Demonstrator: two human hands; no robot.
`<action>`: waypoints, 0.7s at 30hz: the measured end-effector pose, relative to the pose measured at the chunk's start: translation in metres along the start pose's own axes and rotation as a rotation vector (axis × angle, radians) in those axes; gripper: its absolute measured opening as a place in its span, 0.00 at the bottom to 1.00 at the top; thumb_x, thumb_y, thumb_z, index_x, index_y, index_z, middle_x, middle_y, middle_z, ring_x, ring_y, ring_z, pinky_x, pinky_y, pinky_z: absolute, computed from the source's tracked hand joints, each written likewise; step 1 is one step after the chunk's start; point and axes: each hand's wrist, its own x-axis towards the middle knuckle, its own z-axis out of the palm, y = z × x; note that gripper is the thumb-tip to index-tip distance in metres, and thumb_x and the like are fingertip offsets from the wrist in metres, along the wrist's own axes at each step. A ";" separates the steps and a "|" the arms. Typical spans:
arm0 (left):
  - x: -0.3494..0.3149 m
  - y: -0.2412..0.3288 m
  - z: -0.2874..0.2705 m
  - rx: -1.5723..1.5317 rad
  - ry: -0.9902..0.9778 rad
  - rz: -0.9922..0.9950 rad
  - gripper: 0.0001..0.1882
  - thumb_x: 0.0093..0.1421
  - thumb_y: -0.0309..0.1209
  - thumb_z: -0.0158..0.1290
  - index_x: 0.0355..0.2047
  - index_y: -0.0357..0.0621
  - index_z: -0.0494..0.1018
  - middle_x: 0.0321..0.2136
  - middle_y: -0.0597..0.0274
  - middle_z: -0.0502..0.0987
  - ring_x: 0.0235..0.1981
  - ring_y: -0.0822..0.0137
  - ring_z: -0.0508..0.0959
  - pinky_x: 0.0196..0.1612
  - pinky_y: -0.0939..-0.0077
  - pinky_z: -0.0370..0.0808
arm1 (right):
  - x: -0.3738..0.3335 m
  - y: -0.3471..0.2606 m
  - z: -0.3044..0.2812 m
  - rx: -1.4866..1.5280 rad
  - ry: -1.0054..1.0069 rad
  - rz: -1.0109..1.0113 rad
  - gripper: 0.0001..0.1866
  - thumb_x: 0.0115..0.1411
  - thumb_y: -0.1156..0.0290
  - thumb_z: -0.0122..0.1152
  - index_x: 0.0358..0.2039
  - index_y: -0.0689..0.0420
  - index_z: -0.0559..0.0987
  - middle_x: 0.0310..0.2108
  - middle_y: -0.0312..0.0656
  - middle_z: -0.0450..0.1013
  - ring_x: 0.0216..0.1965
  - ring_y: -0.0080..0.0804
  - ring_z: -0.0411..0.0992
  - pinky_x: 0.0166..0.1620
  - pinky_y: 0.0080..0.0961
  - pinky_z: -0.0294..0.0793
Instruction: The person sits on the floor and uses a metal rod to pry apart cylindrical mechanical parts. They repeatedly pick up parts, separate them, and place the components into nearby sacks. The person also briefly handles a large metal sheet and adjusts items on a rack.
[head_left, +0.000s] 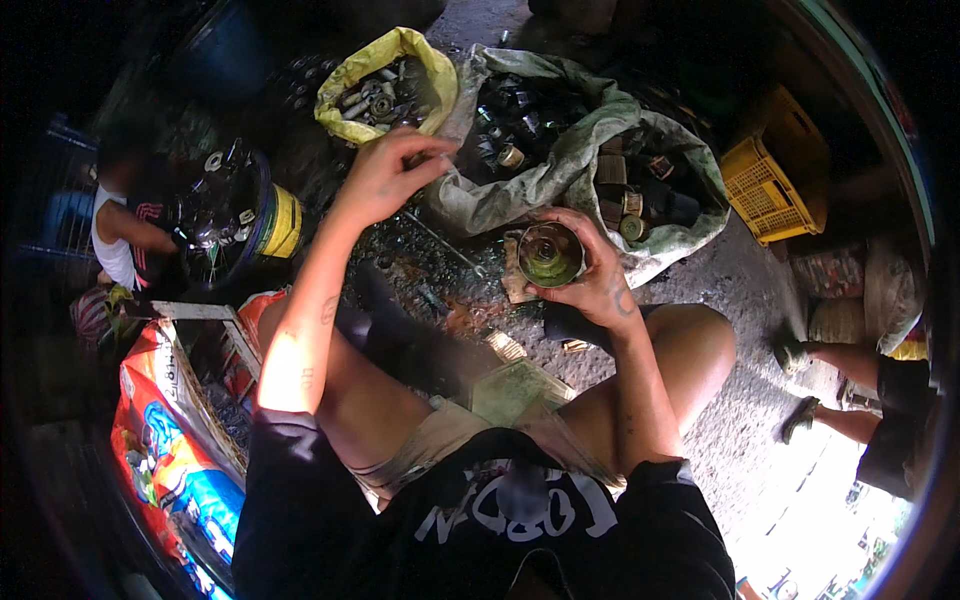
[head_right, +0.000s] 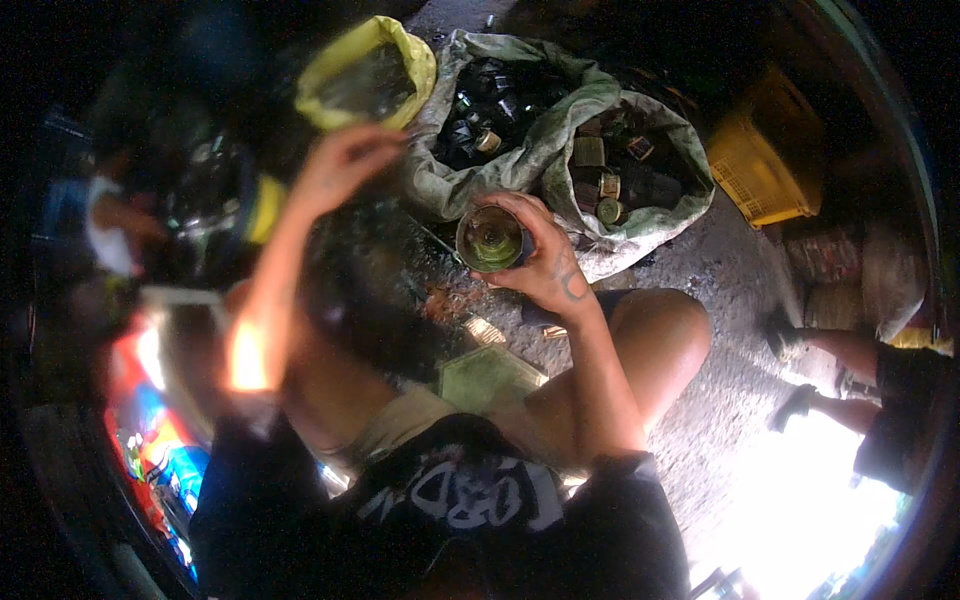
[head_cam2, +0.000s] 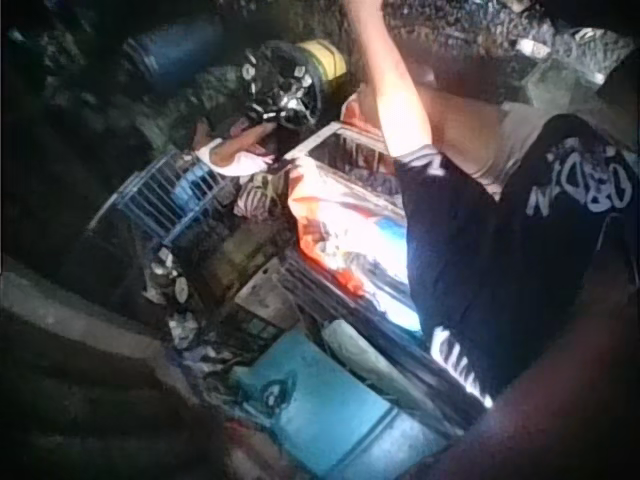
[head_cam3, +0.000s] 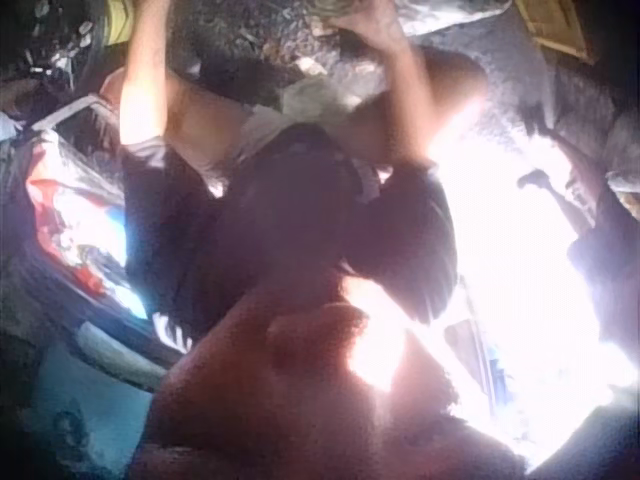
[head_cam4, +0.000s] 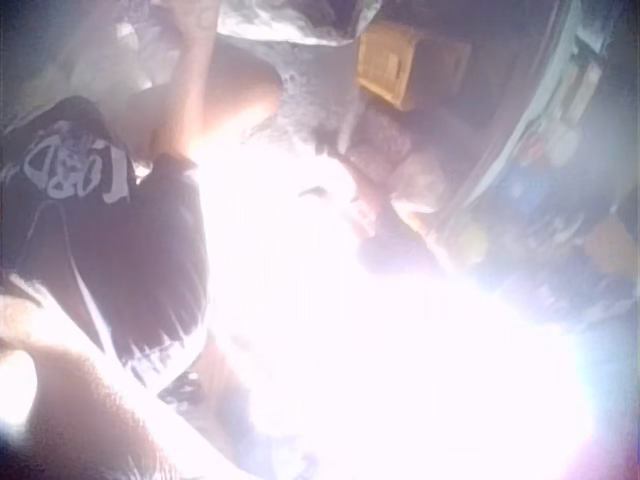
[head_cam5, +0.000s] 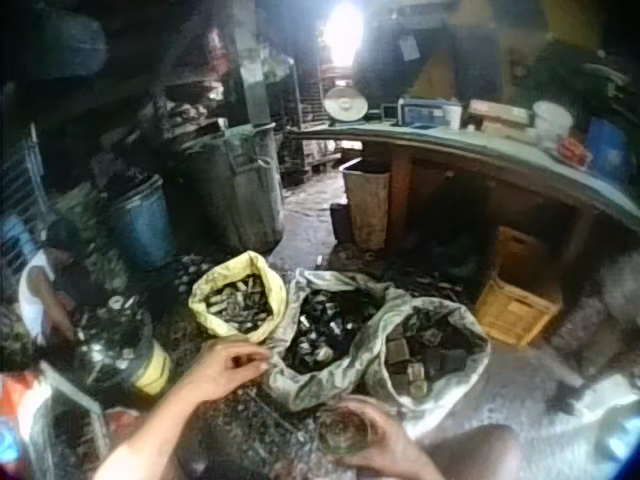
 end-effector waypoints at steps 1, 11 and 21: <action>-0.016 -0.009 -0.014 -0.025 -0.036 -0.105 0.13 0.57 0.33 0.59 0.42 0.44 0.80 0.35 0.59 0.79 0.35 0.69 0.78 0.39 0.76 0.73 | 0.001 0.001 0.003 0.010 -0.011 0.040 0.42 0.36 0.79 0.78 0.55 0.59 0.71 0.54 0.41 0.70 0.56 0.30 0.67 0.60 0.27 0.64; -0.084 -0.065 -0.046 -0.083 -0.085 -0.395 0.24 0.56 0.43 0.62 0.46 0.38 0.77 0.34 0.56 0.81 0.35 0.67 0.79 0.41 0.72 0.75 | -0.035 0.067 0.052 -0.659 -0.832 0.483 0.43 0.32 0.54 0.78 0.52 0.52 0.73 0.43 0.50 0.77 0.47 0.49 0.75 0.51 0.39 0.73; -0.107 -0.043 -0.069 0.116 -0.166 -0.274 0.25 0.54 0.41 0.62 0.47 0.39 0.76 0.33 0.50 0.81 0.35 0.55 0.81 0.40 0.66 0.76 | 0.025 0.061 0.067 -0.175 -0.260 0.536 0.48 0.39 0.55 0.79 0.59 0.61 0.67 0.55 0.56 0.70 0.56 0.49 0.69 0.58 0.37 0.67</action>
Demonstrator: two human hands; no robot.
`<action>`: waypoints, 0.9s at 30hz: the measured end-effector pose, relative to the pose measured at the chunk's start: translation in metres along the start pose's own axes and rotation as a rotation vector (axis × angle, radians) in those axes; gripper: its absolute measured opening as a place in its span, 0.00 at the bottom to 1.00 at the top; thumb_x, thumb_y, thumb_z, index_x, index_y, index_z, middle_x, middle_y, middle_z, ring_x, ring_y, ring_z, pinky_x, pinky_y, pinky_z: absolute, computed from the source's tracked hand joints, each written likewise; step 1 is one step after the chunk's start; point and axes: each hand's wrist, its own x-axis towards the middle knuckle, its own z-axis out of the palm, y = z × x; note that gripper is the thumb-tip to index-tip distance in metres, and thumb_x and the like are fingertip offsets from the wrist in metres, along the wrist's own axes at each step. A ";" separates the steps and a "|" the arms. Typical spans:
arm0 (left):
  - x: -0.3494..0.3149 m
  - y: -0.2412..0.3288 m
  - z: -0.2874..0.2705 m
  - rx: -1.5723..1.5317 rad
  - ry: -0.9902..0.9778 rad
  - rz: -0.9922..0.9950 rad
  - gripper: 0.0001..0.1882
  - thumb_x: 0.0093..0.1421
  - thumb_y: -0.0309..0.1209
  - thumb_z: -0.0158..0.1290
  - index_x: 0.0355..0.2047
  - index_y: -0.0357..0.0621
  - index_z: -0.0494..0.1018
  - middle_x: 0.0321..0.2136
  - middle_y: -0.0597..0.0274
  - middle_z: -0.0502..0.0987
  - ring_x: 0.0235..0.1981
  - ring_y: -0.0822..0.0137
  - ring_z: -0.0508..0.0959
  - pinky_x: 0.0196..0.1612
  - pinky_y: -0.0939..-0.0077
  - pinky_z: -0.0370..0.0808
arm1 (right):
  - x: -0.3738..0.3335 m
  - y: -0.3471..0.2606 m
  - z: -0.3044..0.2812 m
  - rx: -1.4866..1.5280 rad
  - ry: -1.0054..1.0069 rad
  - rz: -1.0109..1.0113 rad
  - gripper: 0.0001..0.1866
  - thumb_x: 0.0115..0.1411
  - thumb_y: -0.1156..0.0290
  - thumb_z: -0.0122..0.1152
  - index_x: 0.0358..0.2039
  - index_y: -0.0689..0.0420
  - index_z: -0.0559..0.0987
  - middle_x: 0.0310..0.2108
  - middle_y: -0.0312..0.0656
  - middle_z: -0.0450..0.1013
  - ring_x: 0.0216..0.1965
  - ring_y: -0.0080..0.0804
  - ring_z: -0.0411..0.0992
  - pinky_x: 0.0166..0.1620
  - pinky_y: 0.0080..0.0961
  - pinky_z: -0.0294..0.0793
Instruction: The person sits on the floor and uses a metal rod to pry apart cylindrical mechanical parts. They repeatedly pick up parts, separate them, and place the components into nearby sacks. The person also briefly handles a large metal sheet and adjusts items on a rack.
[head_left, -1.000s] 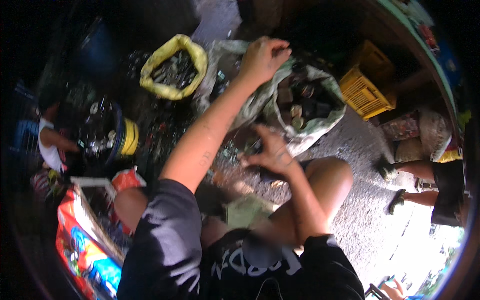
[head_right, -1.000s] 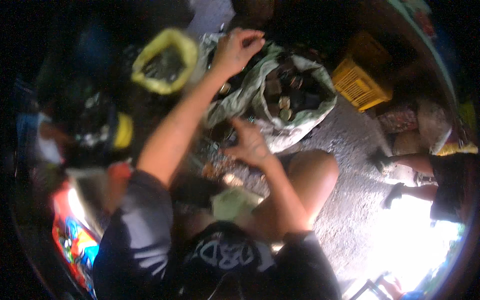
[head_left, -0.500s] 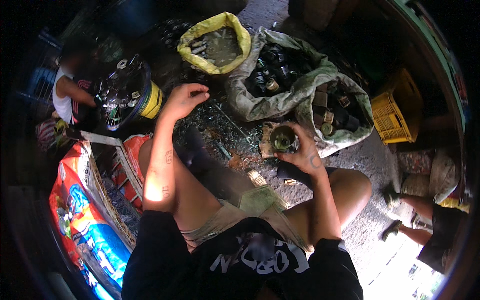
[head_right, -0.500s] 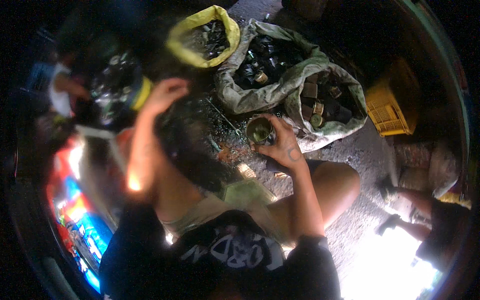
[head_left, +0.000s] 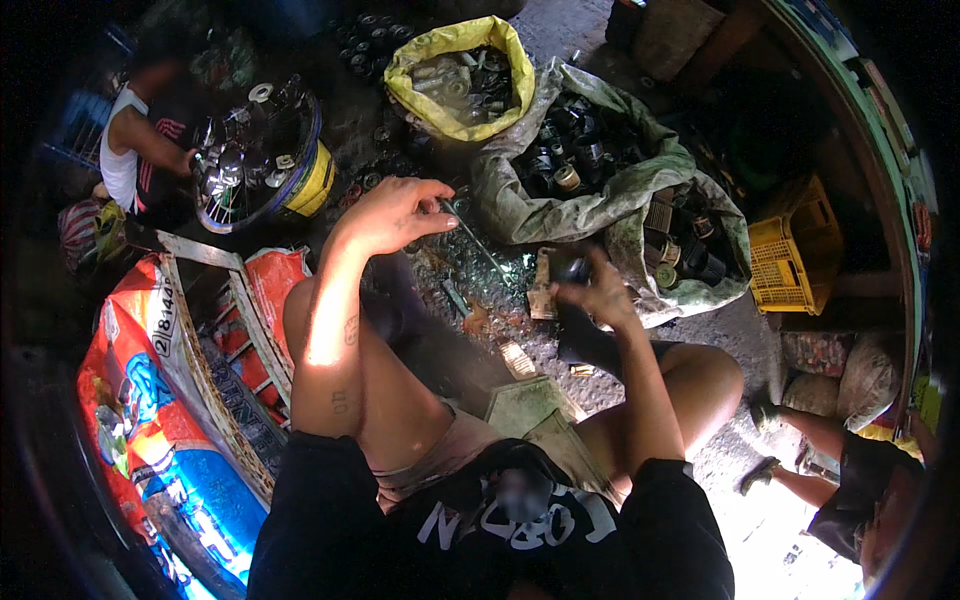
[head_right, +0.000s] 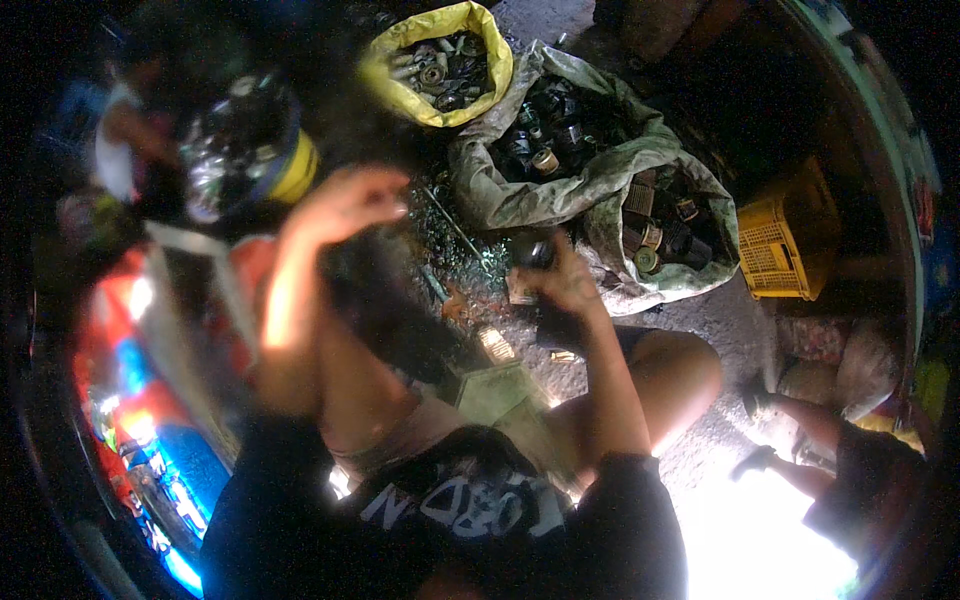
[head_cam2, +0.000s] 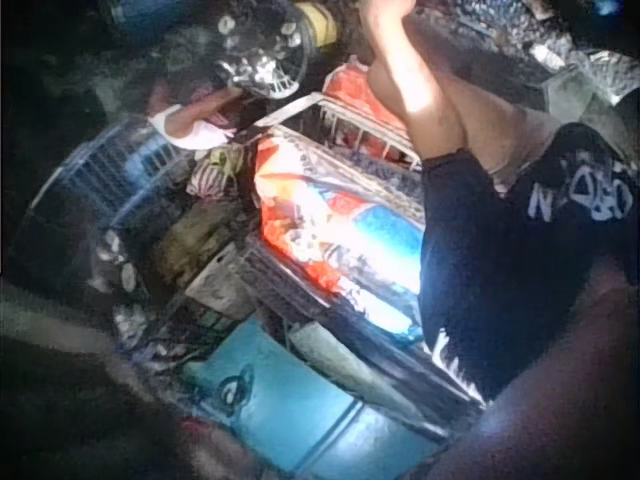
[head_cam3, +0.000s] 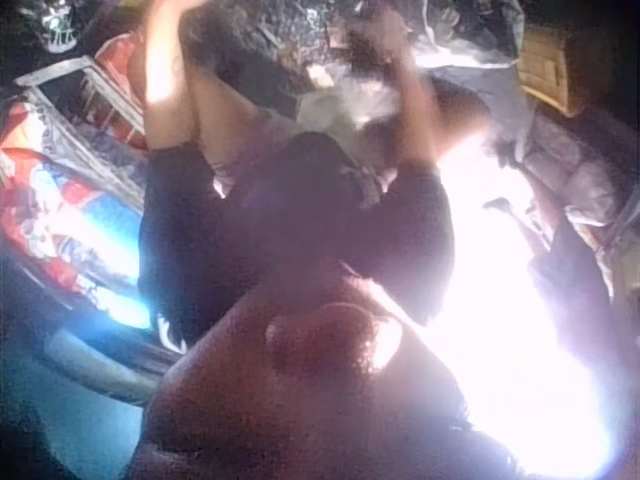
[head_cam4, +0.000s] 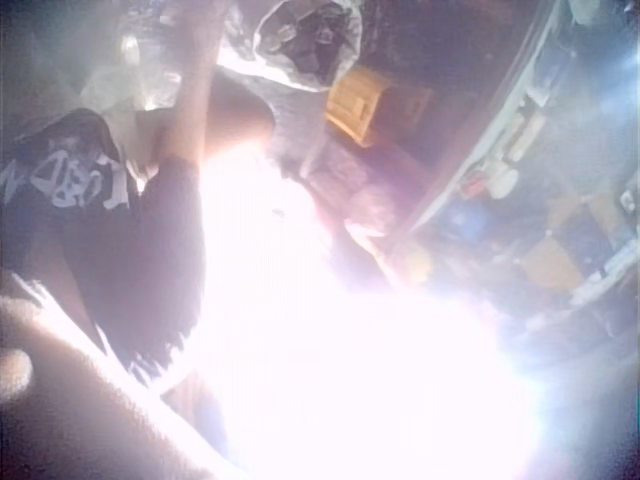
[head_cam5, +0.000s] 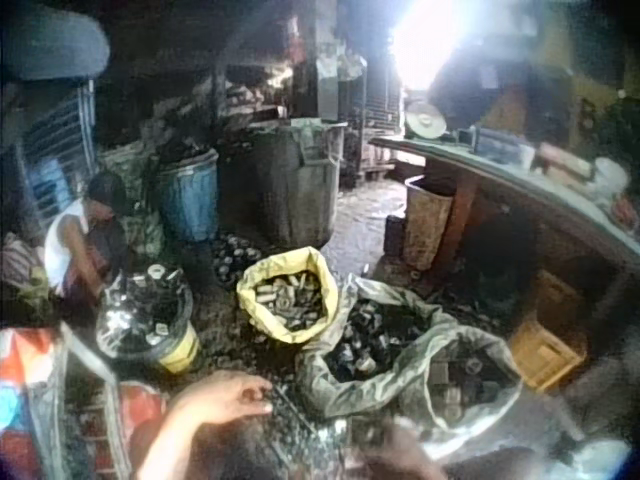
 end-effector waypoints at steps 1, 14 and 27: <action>-0.002 0.005 -0.001 -0.030 0.010 -0.003 0.25 0.54 0.41 0.63 0.47 0.39 0.76 0.33 0.49 0.81 0.34 0.54 0.81 0.40 0.66 0.76 | 0.002 -0.002 -0.002 0.003 0.151 -0.090 0.52 0.39 0.56 0.79 0.62 0.62 0.62 0.60 0.58 0.63 0.61 0.49 0.63 0.61 0.36 0.64; -0.107 -0.032 -0.080 -0.523 0.623 -0.015 0.17 0.59 0.29 0.59 0.49 0.39 0.75 0.38 0.64 0.79 0.35 0.76 0.75 0.44 0.79 0.74 | -0.010 -0.002 0.039 -0.539 -0.442 -0.039 0.42 0.49 0.52 0.70 0.61 0.56 0.67 0.55 0.58 0.70 0.58 0.51 0.67 0.58 0.39 0.68; -0.131 -0.187 -0.015 -0.209 0.925 -0.450 0.09 0.52 0.32 0.61 0.33 0.45 0.80 0.28 0.57 0.82 0.31 0.68 0.83 0.37 0.75 0.78 | 0.009 -0.102 0.086 -0.625 -0.482 -0.097 0.38 0.49 0.58 0.71 0.58 0.61 0.69 0.53 0.59 0.69 0.55 0.54 0.68 0.57 0.40 0.68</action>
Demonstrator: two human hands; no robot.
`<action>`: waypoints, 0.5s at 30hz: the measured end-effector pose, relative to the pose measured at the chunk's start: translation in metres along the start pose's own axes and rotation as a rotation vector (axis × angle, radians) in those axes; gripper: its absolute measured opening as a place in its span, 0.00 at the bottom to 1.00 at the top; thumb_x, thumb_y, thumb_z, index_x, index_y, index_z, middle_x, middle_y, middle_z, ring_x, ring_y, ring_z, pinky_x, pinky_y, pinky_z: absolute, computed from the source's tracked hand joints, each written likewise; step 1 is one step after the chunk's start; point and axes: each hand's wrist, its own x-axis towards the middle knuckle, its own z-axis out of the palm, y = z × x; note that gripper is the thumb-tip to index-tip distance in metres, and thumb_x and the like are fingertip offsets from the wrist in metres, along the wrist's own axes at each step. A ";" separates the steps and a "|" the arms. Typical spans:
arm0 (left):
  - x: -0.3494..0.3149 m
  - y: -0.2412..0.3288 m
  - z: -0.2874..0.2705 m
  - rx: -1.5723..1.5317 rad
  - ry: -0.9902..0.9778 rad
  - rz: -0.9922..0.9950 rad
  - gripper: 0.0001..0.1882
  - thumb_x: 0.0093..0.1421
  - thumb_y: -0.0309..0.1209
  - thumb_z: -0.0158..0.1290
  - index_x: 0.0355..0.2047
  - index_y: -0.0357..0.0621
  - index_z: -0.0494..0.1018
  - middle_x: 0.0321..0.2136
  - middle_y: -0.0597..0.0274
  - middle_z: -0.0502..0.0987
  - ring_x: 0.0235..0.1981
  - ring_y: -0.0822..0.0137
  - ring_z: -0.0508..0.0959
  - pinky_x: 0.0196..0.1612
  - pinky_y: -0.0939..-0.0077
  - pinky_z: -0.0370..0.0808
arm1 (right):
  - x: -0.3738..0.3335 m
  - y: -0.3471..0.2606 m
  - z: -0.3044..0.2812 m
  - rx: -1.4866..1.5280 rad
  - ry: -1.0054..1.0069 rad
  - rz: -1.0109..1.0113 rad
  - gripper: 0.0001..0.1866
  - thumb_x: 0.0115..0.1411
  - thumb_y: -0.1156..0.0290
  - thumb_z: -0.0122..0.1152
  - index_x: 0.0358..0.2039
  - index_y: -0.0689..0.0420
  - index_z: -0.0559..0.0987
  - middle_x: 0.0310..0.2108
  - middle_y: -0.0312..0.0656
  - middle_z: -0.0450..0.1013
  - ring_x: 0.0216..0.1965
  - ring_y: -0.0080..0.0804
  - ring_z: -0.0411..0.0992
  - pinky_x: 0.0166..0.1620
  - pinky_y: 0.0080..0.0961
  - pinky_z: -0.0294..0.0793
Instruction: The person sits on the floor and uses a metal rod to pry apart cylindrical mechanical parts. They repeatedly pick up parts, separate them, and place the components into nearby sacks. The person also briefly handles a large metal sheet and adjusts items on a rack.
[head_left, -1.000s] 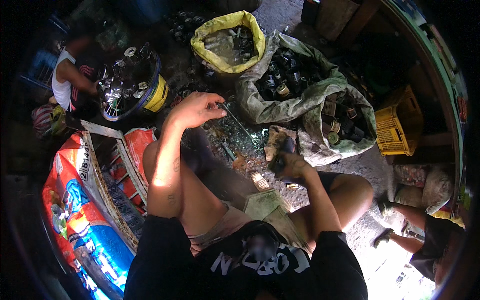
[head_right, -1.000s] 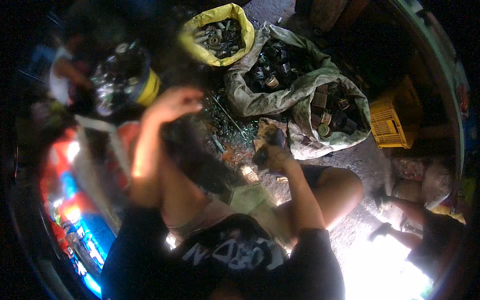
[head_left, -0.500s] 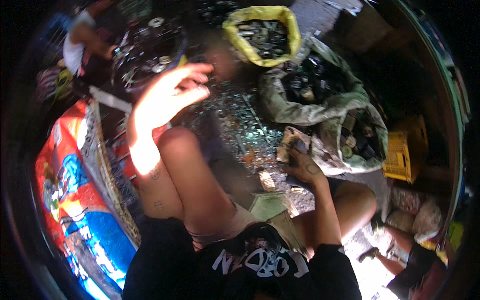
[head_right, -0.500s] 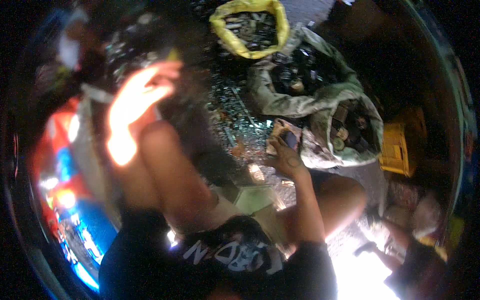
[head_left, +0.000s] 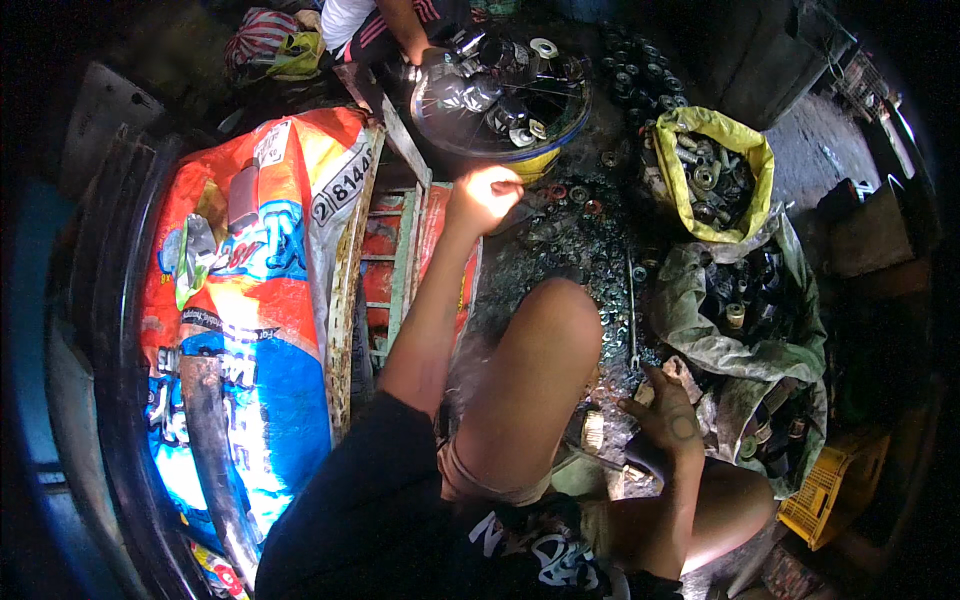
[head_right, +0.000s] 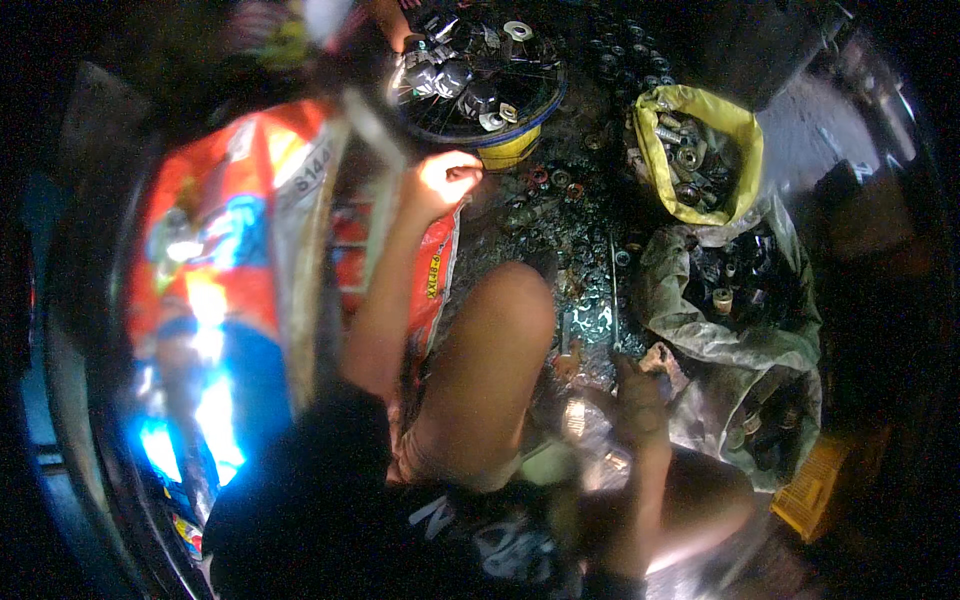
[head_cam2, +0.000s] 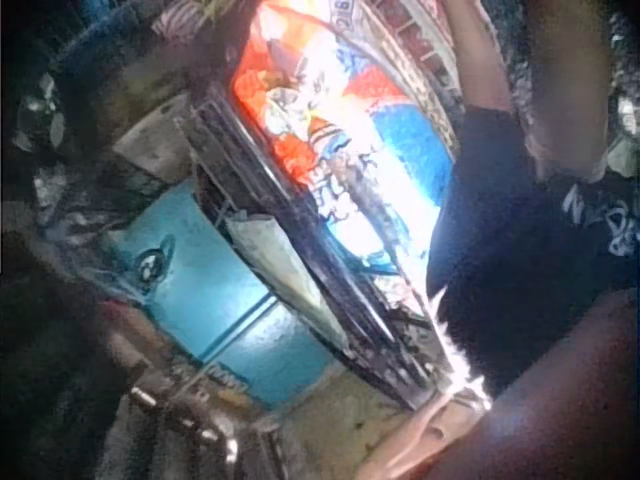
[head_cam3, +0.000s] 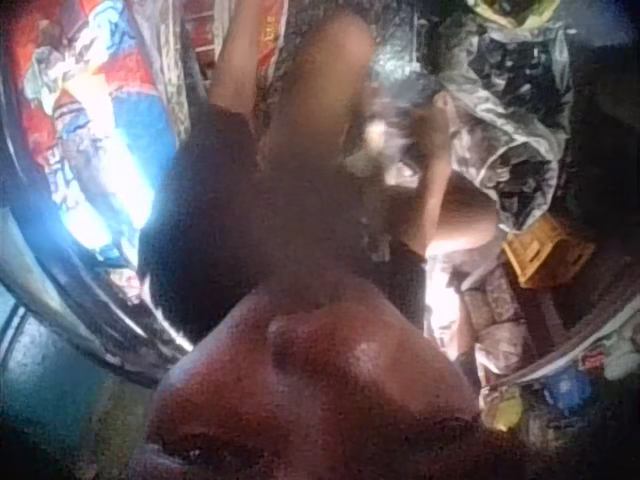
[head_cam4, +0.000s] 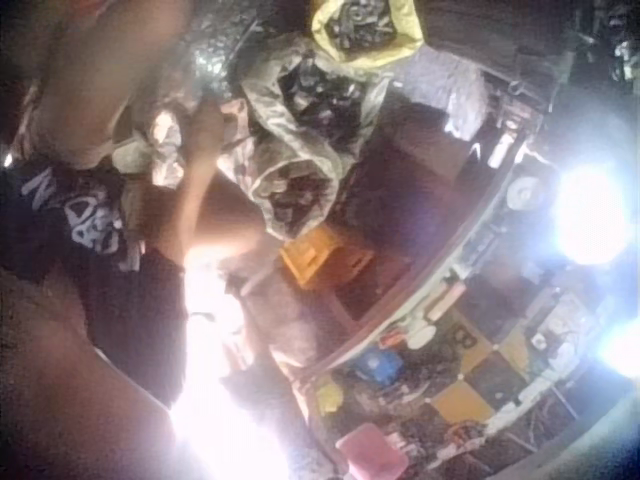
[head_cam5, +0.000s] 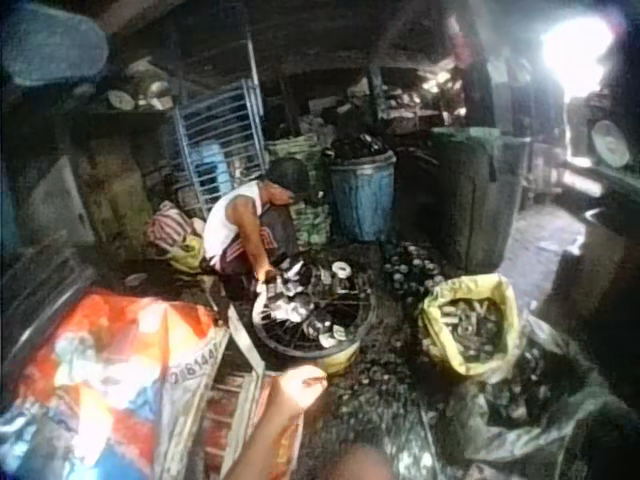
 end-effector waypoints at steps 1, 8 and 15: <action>0.018 -0.035 -0.009 0.089 0.096 0.098 0.10 0.55 0.32 0.61 0.36 0.44 0.81 0.29 0.62 0.82 0.30 0.72 0.80 0.36 0.76 0.77 | 0.004 -0.010 0.007 -0.008 0.002 -0.044 0.38 0.49 0.58 0.71 0.58 0.61 0.69 0.53 0.59 0.69 0.56 0.54 0.68 0.58 0.40 0.67; 0.128 -0.064 0.009 0.389 0.275 -0.328 0.25 0.52 0.49 0.61 0.36 0.38 0.80 0.32 0.56 0.78 0.34 0.63 0.76 0.41 0.68 0.72 | -0.002 -0.003 0.007 -0.008 -0.040 -0.001 0.38 0.51 0.58 0.70 0.59 0.62 0.68 0.58 0.56 0.67 0.58 0.51 0.66 0.59 0.38 0.67; 0.195 -0.095 0.010 0.321 0.154 -0.641 0.46 0.41 0.61 0.66 0.47 0.28 0.75 0.54 0.40 0.72 0.54 0.53 0.74 0.60 0.66 0.66 | -0.004 -0.017 -0.008 0.001 -0.045 0.004 0.38 0.52 0.57 0.69 0.59 0.62 0.67 0.57 0.55 0.67 0.56 0.53 0.68 0.57 0.39 0.69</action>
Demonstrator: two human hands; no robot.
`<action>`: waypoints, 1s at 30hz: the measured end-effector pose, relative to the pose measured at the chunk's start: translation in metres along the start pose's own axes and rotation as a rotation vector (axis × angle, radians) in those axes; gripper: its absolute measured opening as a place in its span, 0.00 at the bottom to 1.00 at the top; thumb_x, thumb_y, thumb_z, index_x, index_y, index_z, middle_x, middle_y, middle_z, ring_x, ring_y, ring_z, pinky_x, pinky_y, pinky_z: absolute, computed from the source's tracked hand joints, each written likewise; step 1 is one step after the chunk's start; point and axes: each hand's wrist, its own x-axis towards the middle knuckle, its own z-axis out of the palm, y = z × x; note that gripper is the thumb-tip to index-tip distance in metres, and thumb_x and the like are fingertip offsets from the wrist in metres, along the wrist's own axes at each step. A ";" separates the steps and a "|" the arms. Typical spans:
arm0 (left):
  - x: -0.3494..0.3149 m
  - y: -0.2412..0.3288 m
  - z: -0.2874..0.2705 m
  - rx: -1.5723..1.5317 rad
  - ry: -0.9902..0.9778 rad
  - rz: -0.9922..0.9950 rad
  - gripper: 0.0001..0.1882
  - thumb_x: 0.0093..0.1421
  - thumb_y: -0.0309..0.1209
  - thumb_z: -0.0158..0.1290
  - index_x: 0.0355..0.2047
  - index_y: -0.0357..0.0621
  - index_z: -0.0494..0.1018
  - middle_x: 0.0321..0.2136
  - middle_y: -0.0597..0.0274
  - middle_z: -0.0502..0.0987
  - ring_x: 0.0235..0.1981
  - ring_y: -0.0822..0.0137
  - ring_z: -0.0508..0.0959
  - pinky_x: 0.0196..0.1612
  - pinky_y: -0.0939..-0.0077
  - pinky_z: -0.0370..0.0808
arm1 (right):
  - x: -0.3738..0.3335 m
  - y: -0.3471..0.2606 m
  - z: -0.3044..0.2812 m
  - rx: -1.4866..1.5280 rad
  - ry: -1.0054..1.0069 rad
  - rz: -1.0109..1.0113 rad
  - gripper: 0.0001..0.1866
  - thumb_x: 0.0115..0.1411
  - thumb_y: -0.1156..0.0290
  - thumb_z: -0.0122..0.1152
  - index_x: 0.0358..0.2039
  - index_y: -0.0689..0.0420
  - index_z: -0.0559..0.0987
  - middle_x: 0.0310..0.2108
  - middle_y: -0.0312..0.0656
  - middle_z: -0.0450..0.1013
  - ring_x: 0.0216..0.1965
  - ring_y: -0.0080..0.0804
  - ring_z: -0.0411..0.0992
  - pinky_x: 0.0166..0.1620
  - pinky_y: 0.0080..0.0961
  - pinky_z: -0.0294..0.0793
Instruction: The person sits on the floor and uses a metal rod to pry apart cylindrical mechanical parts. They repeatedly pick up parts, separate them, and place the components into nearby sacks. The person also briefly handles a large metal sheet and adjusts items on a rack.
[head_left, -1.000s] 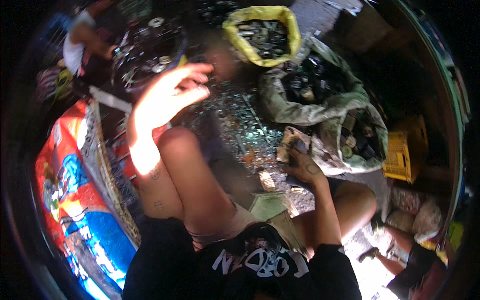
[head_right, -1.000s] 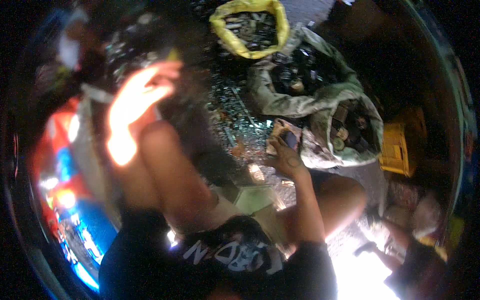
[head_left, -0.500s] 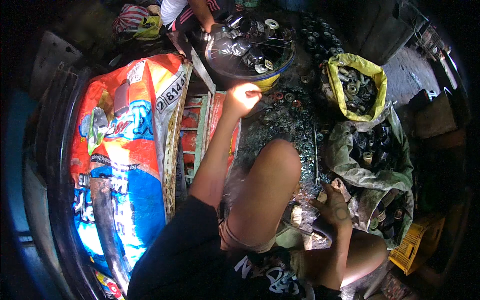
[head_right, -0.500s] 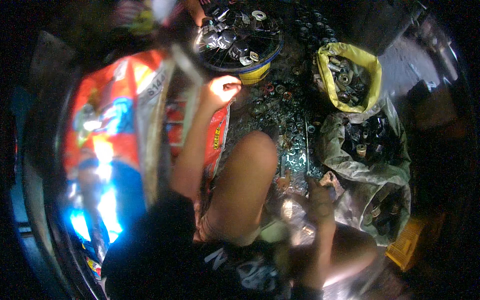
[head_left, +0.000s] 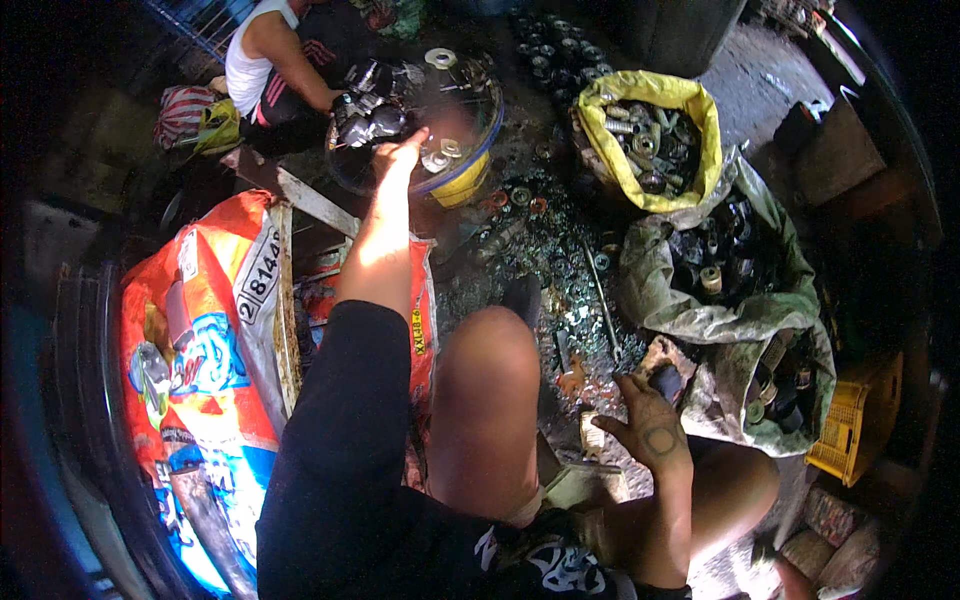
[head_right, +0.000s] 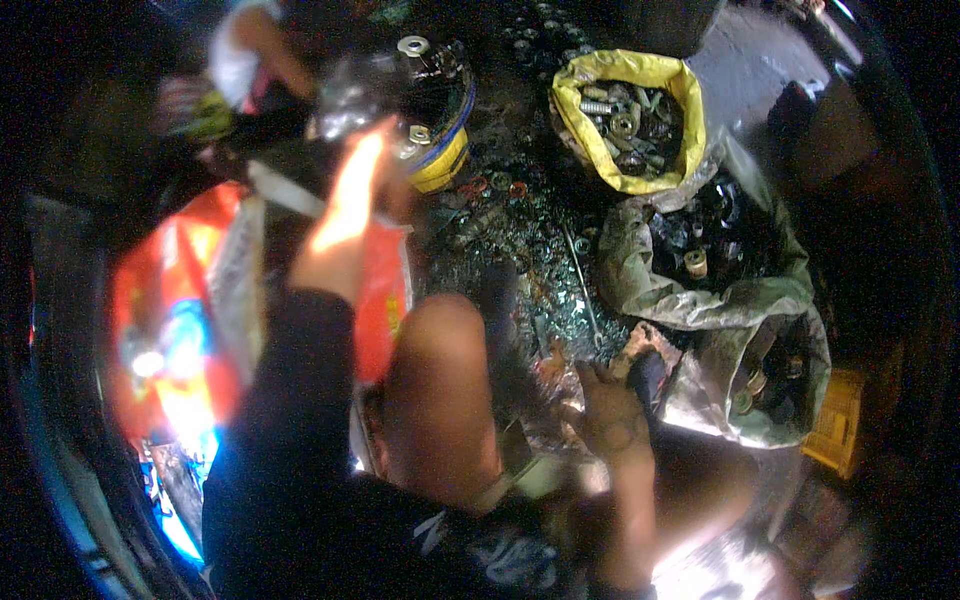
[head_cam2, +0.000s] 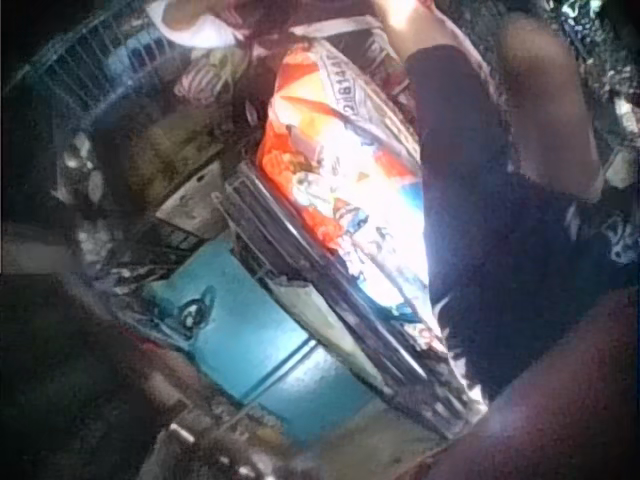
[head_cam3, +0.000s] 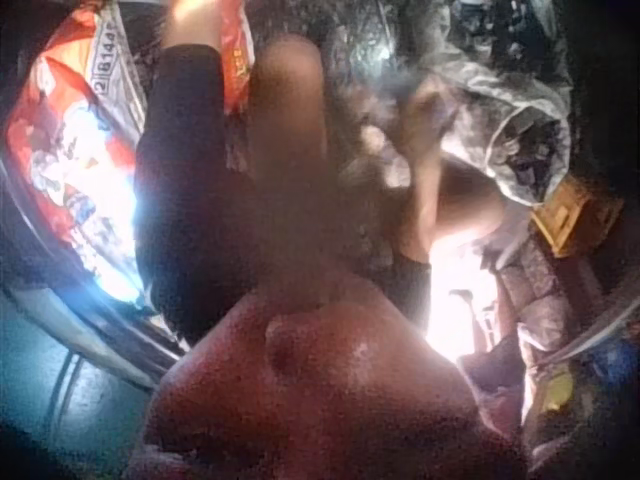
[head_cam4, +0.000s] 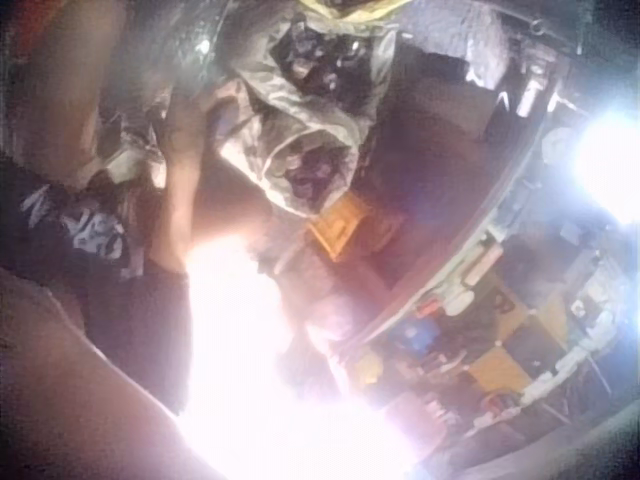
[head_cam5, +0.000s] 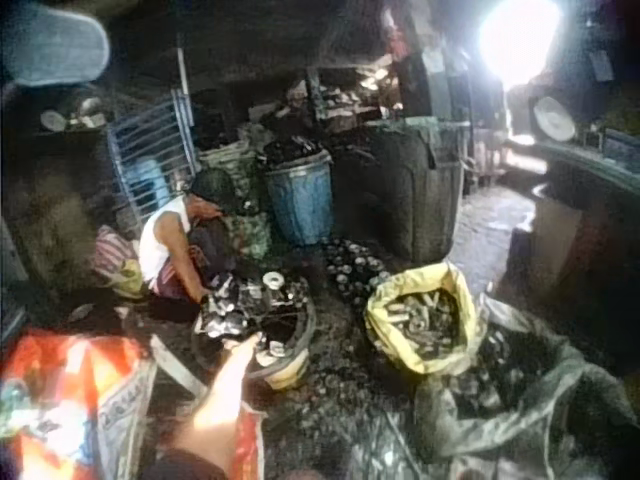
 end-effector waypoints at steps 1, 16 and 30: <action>-0.006 0.009 0.006 -0.052 -0.001 -0.056 0.47 0.41 0.61 0.66 0.48 0.28 0.74 0.54 0.41 0.72 0.54 0.53 0.74 0.60 0.65 0.67 | 0.000 -0.003 -0.003 -0.026 0.021 0.001 0.37 0.53 0.56 0.68 0.59 0.61 0.66 0.57 0.54 0.67 0.56 0.53 0.67 0.57 0.40 0.68; 0.005 -0.017 0.020 0.107 0.218 0.168 0.44 0.32 0.49 0.74 0.43 0.32 0.70 0.44 0.47 0.78 0.43 0.56 0.79 0.51 0.66 0.74 | 0.004 -0.039 -0.018 0.007 -0.056 -0.089 0.37 0.54 0.56 0.66 0.60 0.61 0.65 0.58 0.55 0.66 0.57 0.54 0.66 0.58 0.42 0.67; -0.145 0.029 0.008 -0.071 0.021 1.086 0.39 0.34 0.37 0.72 0.48 0.43 0.67 0.43 0.52 0.75 0.47 0.51 0.73 0.51 0.61 0.71 | 0.009 -0.026 -0.015 -0.028 -0.041 0.005 0.38 0.55 0.57 0.65 0.62 0.61 0.64 0.61 0.55 0.62 0.61 0.52 0.62 0.61 0.44 0.62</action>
